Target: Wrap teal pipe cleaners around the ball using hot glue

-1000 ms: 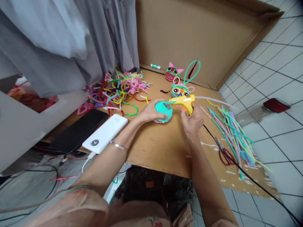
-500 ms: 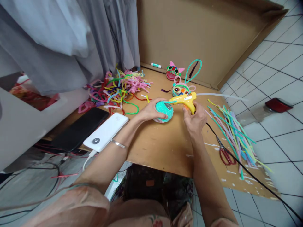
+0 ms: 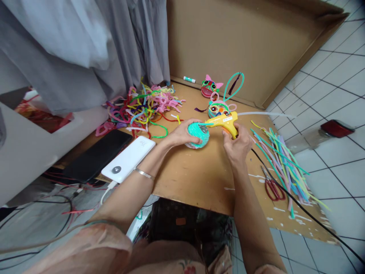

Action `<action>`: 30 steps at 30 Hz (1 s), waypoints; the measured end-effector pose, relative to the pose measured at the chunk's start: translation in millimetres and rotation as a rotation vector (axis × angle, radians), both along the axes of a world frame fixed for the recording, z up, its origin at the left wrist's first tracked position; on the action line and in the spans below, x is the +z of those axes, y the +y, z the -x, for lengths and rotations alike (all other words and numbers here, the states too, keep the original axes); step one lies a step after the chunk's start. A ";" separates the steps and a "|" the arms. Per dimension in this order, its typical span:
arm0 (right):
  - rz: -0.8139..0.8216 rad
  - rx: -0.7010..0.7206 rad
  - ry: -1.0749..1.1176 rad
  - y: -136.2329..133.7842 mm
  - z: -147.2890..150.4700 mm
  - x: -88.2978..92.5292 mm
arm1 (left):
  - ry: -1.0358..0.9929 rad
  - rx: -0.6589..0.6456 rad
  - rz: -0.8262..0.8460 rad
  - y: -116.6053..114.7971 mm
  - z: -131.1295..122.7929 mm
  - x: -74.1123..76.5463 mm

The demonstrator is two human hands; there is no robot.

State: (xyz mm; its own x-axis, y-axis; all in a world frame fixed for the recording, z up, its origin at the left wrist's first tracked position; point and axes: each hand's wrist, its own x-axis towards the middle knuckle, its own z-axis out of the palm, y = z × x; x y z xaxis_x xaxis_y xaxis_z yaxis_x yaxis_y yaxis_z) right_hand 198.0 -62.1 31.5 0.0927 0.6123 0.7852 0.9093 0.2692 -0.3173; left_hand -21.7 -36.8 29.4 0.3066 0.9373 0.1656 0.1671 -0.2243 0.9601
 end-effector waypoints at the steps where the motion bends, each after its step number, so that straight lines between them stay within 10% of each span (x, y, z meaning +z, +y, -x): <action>1: 0.000 -0.003 -0.003 -0.3 -0.1 0.4 | -0.001 -0.003 0.003 0.1 0.2 0.0; 30: -0.001 0.024 -0.019 -1.7 -3.6 3.4 | -0.006 -0.101 -0.039 5.5 9.3 -3.2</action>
State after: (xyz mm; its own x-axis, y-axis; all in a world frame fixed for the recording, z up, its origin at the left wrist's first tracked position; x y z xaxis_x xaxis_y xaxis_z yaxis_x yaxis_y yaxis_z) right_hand 201.6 -63.7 34.9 0.0632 0.6138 0.7870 0.9085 0.2910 -0.2999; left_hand -31.1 -31.3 26.2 0.3984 0.8943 0.2038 0.1356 -0.2772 0.9512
